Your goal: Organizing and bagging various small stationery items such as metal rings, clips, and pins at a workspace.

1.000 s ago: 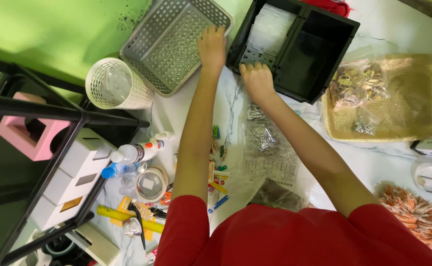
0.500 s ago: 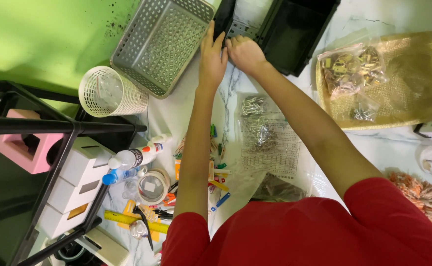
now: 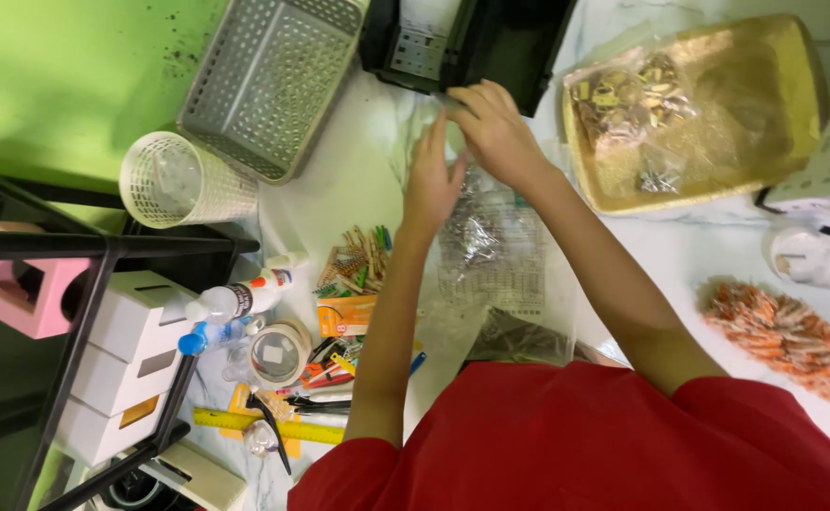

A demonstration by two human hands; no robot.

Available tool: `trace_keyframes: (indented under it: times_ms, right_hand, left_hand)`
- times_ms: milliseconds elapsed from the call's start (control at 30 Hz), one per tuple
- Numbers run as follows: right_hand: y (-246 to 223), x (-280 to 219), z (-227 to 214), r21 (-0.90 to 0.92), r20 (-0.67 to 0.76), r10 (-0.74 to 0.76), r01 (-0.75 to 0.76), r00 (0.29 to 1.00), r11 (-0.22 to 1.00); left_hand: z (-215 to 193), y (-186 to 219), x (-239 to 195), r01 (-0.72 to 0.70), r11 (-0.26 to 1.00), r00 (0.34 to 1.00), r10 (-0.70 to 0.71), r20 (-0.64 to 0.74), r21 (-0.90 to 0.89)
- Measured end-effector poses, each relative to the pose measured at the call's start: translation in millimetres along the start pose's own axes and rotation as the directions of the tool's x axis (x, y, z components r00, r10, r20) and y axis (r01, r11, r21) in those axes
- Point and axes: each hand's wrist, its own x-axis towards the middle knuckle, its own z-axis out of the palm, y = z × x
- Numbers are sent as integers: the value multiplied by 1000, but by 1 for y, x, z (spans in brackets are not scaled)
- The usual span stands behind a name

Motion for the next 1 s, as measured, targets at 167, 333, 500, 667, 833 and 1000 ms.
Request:
trace_keyframes:
  times_ms: [167, 333, 500, 667, 833, 1000]
  right_hand:
    - [-9, -94, -50, -23, -48, 290, -292, 956, 956]
    - [-30, -165, -73, -77, 14, 526, -524, 850, 848]
    - [-58, -185, -57, 198, 241, 610, -653, 755, 731]
    - [-44, -165, -46, 223, 275, 619, -675, 735, 703]
    - [-13, -148, -27, 196, 310, 600, -667, 737, 718]
    - [6, -122, -34, 217, 271, 536, -593, 800, 775]
  left_hand:
    - [42, 72, -60, -46, 991, 969, 15, 246, 123]
    - [85, 89, -109, -191, 925, 941, 77, 330, 329]
    - [105, 61, -121, -285, 861, 944, 177, 278, 422]
    - [116, 34, -117, -389, 776, 915, 265, 303, 496]
    - [115, 15, -88, -400, 774, 900, 230, 372, 490]
    - [106, -4, -50, -419, 763, 907, 323, 271, 493]
